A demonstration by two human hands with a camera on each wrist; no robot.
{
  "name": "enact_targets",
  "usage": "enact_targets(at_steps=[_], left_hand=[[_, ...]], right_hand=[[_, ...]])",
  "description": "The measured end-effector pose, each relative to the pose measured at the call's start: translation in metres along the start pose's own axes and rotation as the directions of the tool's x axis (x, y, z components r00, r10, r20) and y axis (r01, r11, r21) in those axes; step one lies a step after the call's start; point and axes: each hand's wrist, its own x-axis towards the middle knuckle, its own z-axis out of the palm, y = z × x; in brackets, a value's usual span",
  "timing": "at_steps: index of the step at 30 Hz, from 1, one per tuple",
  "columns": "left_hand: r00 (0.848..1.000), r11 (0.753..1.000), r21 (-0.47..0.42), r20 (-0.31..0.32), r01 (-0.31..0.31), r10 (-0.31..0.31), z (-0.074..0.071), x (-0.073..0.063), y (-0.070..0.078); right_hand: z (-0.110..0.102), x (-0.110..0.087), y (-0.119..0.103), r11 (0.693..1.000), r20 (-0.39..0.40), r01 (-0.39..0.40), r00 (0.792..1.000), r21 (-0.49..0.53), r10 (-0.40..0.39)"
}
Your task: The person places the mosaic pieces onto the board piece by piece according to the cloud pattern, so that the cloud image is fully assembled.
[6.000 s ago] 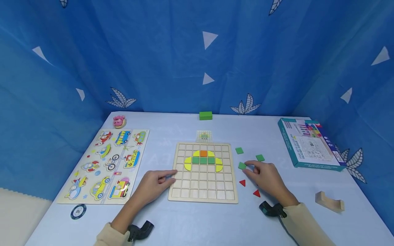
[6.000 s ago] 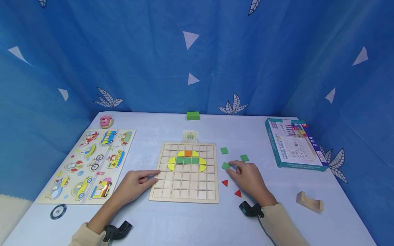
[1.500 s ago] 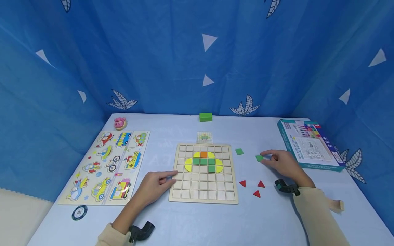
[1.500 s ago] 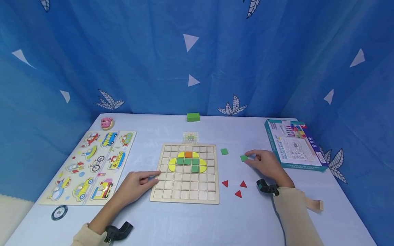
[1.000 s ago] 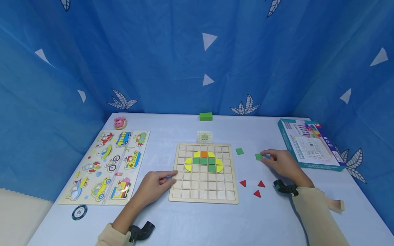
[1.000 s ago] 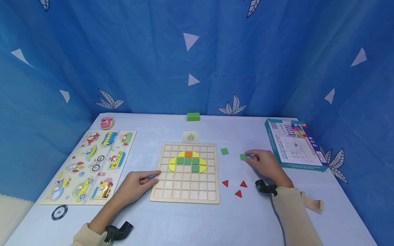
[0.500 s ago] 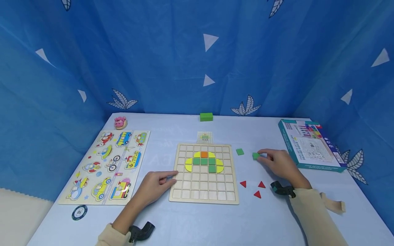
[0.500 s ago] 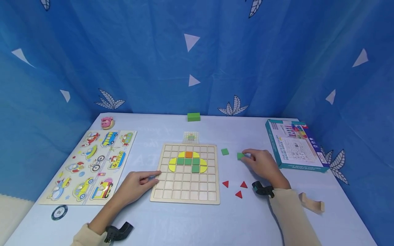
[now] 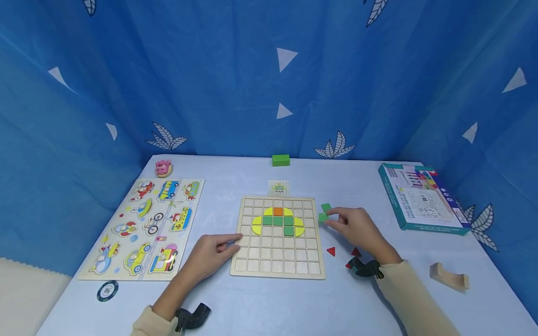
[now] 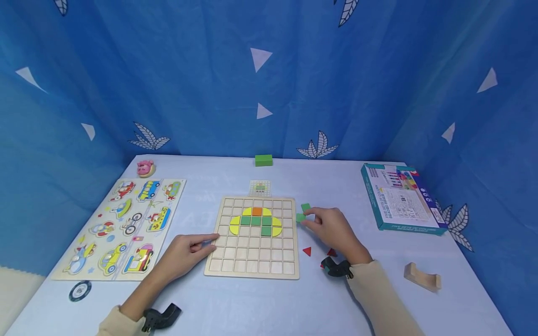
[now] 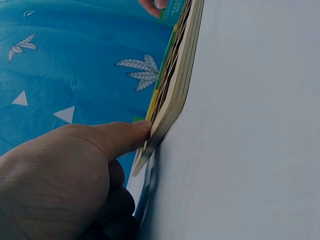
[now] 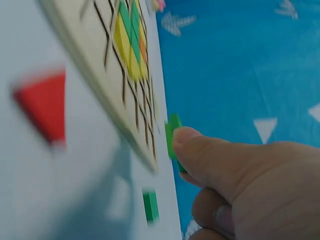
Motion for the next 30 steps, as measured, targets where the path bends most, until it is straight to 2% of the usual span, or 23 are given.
enact_targets(at_steps=[7, 13, 22, 30], left_hand=[[1.000, 1.000, 0.013, -0.003, -0.006, 0.006, 0.000, 0.000, 0.000], [1.000, 1.000, 0.013, 0.006, -0.003, 0.003, 0.000, 0.001, 0.000], [1.000, 1.000, 0.008, 0.005, 0.003, -0.003, 0.001, 0.000, 0.000], [1.000, 1.000, 0.010, 0.002, -0.010, 0.010, 0.000, 0.000, 0.001]], right_hand=[[0.019, 0.000, -0.035, 0.995, 0.040, 0.046, 0.998, 0.085, -0.050], [0.037, 0.000, -0.057, 0.989, 0.053, 0.095, 0.993, 0.111, -0.101], [0.059, 0.006, -0.073, 0.984, 0.048, 0.120, 0.991, 0.129, -0.128], [0.075, 0.008, -0.079, 0.989, 0.006, 0.135, 0.991, 0.062, -0.135]])
